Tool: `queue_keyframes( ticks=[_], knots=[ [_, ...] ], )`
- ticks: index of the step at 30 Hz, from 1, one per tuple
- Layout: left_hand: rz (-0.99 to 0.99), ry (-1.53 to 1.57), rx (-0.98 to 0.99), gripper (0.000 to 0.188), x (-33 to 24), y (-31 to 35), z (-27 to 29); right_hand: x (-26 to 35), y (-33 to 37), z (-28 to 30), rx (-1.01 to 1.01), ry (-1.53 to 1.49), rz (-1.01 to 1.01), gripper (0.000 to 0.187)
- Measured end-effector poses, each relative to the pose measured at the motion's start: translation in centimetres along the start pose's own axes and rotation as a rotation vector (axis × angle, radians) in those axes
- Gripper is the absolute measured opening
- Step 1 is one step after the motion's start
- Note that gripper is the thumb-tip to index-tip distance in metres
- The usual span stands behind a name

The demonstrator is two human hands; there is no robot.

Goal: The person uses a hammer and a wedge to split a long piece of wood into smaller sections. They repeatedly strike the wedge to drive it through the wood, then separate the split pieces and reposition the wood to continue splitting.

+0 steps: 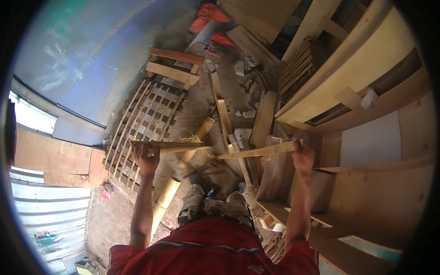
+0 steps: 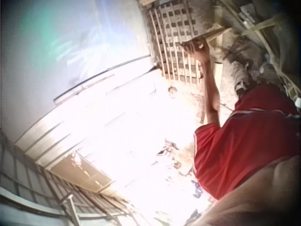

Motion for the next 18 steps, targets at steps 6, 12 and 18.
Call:
queue_keyframes(
  ticks=[6, 12, 18],
  knots=[
    [0.236, -0.119, -0.024, 0.012, 2.5, 3.7, 2.4, 1.5, -1.0, 2.7, -0.189, -0.368, 0.136, 0.051],
    [0.367, 0.010, -0.064, 0.021, 7.5, 9.4, 5.8, 3.2, -3.5, 4.7, -0.207, -0.645, 0.116, 0.048],
    [0.488, -0.098, -0.116, 0.034, 8.4, 12.1, 8.6, 1.0, -5.0, -2.6, -0.109, -0.959, -0.072, 0.044]
  ],
)
Point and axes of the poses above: each hand's wrist, its own y-axis away from the middle knuckle, its own z-axis out of the back of the hand, x = y × z, the point moved 5 cm from there along -y, towards the middle knuckle, and after that the axes turned 13 degrees about z, right-handed, at the moved point
